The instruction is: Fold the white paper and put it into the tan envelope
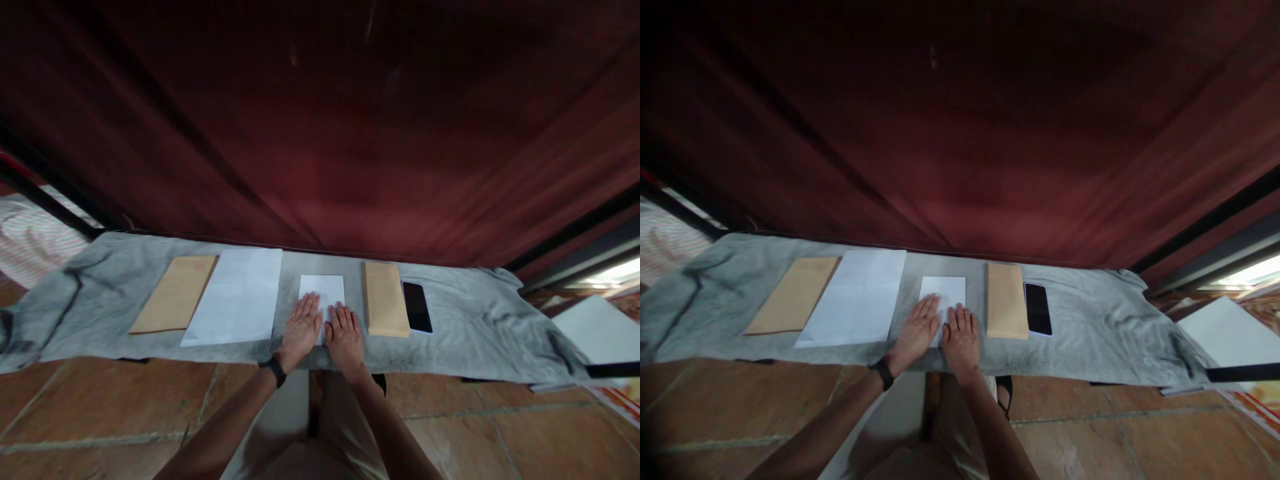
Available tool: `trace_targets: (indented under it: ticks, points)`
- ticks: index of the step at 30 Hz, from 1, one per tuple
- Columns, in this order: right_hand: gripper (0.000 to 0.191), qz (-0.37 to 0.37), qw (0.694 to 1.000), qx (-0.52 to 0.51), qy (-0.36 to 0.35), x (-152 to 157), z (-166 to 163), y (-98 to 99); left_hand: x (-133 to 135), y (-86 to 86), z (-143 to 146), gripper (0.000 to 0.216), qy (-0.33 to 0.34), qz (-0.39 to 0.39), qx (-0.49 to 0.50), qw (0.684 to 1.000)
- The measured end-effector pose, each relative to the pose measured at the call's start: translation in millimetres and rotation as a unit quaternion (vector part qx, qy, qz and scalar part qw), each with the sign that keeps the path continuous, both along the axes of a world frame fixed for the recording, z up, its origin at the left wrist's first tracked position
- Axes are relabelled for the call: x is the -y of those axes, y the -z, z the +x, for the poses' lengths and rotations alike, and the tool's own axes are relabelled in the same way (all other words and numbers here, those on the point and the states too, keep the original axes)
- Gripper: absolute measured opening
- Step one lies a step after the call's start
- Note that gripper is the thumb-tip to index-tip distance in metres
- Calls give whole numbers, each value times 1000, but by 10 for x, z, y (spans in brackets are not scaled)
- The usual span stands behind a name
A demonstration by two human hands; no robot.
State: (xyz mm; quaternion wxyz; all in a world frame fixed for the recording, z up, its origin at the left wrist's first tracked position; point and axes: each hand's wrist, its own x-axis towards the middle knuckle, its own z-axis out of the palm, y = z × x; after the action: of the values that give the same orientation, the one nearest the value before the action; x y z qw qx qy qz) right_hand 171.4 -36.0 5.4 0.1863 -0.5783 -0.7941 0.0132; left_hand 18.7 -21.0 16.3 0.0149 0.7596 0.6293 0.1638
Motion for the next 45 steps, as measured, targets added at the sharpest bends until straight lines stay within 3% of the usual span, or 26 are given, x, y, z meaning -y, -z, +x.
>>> trace_targets:
  ticks: [3,5,8,19,25,30,37,41,45]
  points:
    - [54,-22,999,13,-21,1,9,-12,-171,-19,312,51,111,-19,10,994]
    - [57,-34,999,21,-29,-1,10,-18,-270,-11,452,49,134,-35,16,990]
    - [57,-35,999,21,-20,-2,1,-15,-334,19,463,50,126,-42,18,991]
    - [47,15,1000,10,3,6,8,11,-49,76,-106,57,104,2,-14,995]
    - [47,44,999,1,18,49,22,34,37,108,-344,60,49,13,-27,998]
    - [47,40,999,4,23,79,35,43,-27,84,-146,63,-2,20,-11,1000]
    - [50,15,1000,13,24,46,27,100,-450,11,387,55,140,-42,-5,989]
    - [48,24,999,-4,28,35,17,102,-590,57,318,52,142,-27,-16,989]
    - [46,28,999,-14,32,34,19,81,-675,61,181,52,99,-10,-32,994]
